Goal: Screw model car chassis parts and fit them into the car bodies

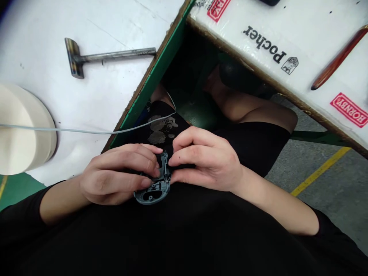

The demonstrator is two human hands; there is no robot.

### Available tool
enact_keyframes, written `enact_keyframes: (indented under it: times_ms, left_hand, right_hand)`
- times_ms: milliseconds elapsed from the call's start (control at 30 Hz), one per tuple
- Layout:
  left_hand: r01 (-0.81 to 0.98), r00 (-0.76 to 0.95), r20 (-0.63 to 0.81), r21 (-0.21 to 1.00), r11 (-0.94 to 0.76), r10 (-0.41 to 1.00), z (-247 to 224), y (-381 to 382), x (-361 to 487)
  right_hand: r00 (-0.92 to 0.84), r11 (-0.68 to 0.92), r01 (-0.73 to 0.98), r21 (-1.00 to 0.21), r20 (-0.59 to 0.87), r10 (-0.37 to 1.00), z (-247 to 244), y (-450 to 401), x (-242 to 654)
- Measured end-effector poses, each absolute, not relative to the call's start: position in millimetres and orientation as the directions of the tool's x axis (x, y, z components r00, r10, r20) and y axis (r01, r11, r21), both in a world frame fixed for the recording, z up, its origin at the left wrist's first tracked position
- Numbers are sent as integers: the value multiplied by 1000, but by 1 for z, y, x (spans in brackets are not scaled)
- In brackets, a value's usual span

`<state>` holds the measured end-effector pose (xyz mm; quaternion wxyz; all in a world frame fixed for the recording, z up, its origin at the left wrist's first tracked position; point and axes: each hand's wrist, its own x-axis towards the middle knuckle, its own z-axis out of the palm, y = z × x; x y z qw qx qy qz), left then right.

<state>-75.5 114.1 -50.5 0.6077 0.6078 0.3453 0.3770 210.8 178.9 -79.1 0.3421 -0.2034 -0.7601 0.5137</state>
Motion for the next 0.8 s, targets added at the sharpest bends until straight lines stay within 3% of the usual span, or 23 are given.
enact_keyframes:
  times_ms: [167,467,600,700,800]
  left_hand:
    - [-30,462,-40,998,61,886,-52,114,-76]
    - [-71,502,4,997,37,865,-52,118,-74]
    - [-177,488,57,984,34,871,-56,113,-70]
    - [-291,472,-15,941,172,881,-60,108,-66]
    - [-451,546,-224,734,508,807,-62,105,-63]
  right_hand:
    - [-700,373,-57,-926,303,647,-78,181,211]
    - [-692,292,-72,-954,259,674,-80,180,210]
    - [-704,246,-99,-964,242,667,-78,180,207]
    - [-737,123,-150,-981,194,648,-78,180,203]
    - [-824,-147,-166,-975,55,564,-82,181,198]
